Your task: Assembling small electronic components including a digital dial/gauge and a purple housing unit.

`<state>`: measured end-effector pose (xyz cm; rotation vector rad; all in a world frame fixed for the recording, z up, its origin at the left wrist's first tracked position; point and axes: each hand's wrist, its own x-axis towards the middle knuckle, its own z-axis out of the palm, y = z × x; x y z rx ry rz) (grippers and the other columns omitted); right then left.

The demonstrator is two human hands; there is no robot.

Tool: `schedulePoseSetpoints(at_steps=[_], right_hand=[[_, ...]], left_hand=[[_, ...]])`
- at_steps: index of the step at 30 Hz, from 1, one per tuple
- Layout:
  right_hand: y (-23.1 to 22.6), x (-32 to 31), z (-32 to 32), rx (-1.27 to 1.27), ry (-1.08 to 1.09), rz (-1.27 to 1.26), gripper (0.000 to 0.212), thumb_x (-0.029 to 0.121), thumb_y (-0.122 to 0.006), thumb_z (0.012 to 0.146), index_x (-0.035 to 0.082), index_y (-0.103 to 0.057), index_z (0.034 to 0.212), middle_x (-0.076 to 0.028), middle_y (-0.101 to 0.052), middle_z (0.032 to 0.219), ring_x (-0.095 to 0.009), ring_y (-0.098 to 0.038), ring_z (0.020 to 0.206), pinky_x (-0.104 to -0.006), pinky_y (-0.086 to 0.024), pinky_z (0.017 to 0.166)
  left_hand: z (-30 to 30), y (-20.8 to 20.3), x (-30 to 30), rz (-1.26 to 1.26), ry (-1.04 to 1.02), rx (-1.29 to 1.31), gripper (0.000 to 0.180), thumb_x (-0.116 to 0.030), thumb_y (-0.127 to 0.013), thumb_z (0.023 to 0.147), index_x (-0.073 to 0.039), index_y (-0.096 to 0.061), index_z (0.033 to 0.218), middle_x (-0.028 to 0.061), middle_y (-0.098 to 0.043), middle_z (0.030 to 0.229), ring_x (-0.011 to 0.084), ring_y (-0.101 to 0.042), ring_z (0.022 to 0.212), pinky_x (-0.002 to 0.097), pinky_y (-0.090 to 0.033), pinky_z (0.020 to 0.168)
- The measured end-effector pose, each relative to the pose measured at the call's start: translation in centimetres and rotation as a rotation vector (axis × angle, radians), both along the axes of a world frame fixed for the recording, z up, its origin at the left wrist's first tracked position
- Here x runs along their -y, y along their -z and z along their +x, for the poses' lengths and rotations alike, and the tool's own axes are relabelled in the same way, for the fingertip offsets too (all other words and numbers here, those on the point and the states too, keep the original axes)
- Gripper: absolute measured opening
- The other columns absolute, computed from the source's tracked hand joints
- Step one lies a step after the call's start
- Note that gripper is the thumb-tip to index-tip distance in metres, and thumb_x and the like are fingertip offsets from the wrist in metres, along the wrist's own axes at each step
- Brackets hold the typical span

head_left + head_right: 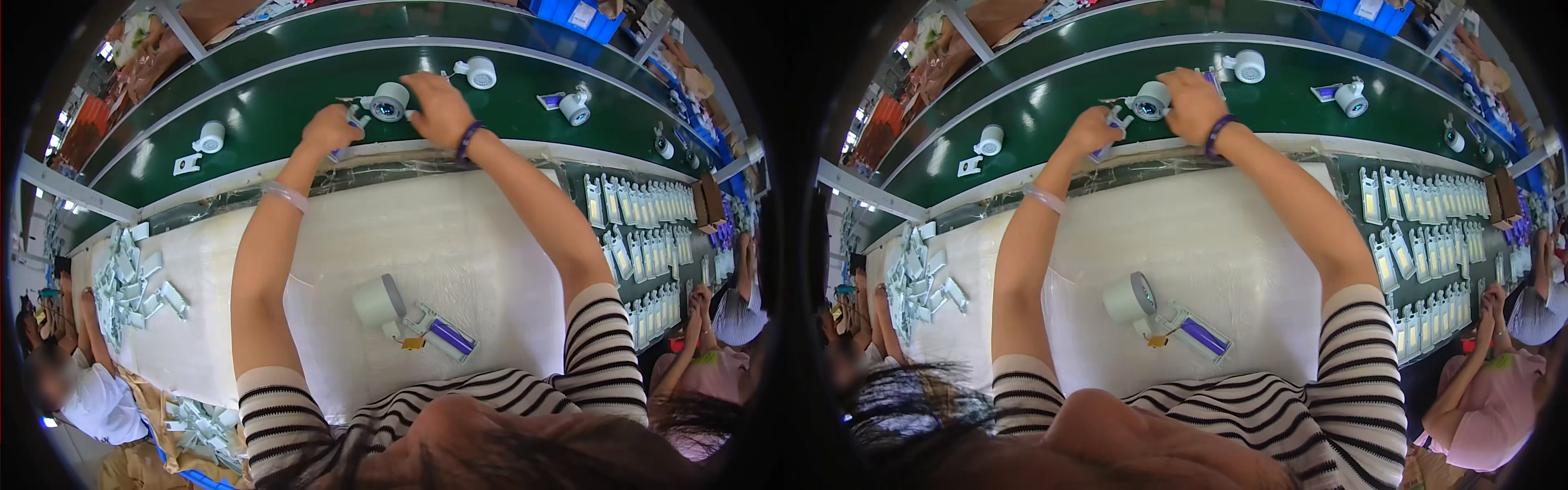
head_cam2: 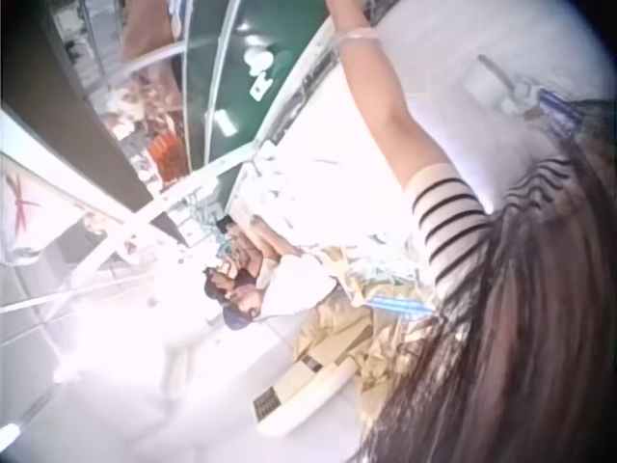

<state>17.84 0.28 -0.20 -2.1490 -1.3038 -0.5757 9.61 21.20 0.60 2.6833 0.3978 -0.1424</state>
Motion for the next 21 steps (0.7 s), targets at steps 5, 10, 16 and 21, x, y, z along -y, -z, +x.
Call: schedulePoseSetpoints(at_steps=[5,10,16,21], right_hand=[[1.0,-4.1,0.3,0.040,-0.206,-0.119,0.042,0.005,-0.061,0.073,0.009,-0.059,0.114,-0.015,-0.061,0.113,-0.032,-0.054,0.113,-0.0407,-0.040,0.101],[-1.3,-1.8,-1.1,-0.171,-0.440,-0.240,0.024,0.002,-0.058,0.078,0.006,-0.059,0.102,-0.013,-0.064,0.095,-0.033,-0.059,0.096,-0.0441,-0.037,0.102],[-5.3,6.1,-7.9,-0.617,-0.358,-0.253,0.014,0.003,-0.056,0.087,0.003,-0.054,0.101,-0.009,-0.061,0.079,-0.016,-0.061,0.063,-0.0336,-0.053,0.070],[-4.3,9.5,-11.0,-1.229,-0.465,0.054,0.013,0.007,-0.059,0.090,0.003,-0.053,0.100,0.003,-0.056,0.072,-0.005,-0.055,0.057,-0.0184,-0.043,0.053]], left_hand=[[-2.7,0.0,3.9,-0.122,0.278,0.362,0.040,-0.012,-0.064,0.070,0.002,-0.055,0.107,0.0214,-0.064,0.095,0.0333,-0.065,0.078,0.0403,-0.051,0.070],[-7.1,-3.4,5.5,-0.556,0.223,0.101,0.039,-0.009,-0.061,0.076,0.001,-0.049,0.112,0.0161,-0.061,0.084,0.0206,-0.064,0.063,0.0329,-0.051,0.060],[-10.4,-4.8,7.6,-0.281,0.356,0.080,0.036,-0.008,-0.060,0.080,-0.001,-0.047,0.113,0.0071,-0.058,0.081,0.0126,-0.059,0.061,0.0273,-0.049,0.051],[-11.9,-4.1,10.4,-0.583,0.139,0.256,0.040,-0.005,-0.060,0.075,0.000,-0.045,0.112,0.0128,-0.059,0.085,0.0186,-0.060,0.060,0.0327,-0.049,0.056]])
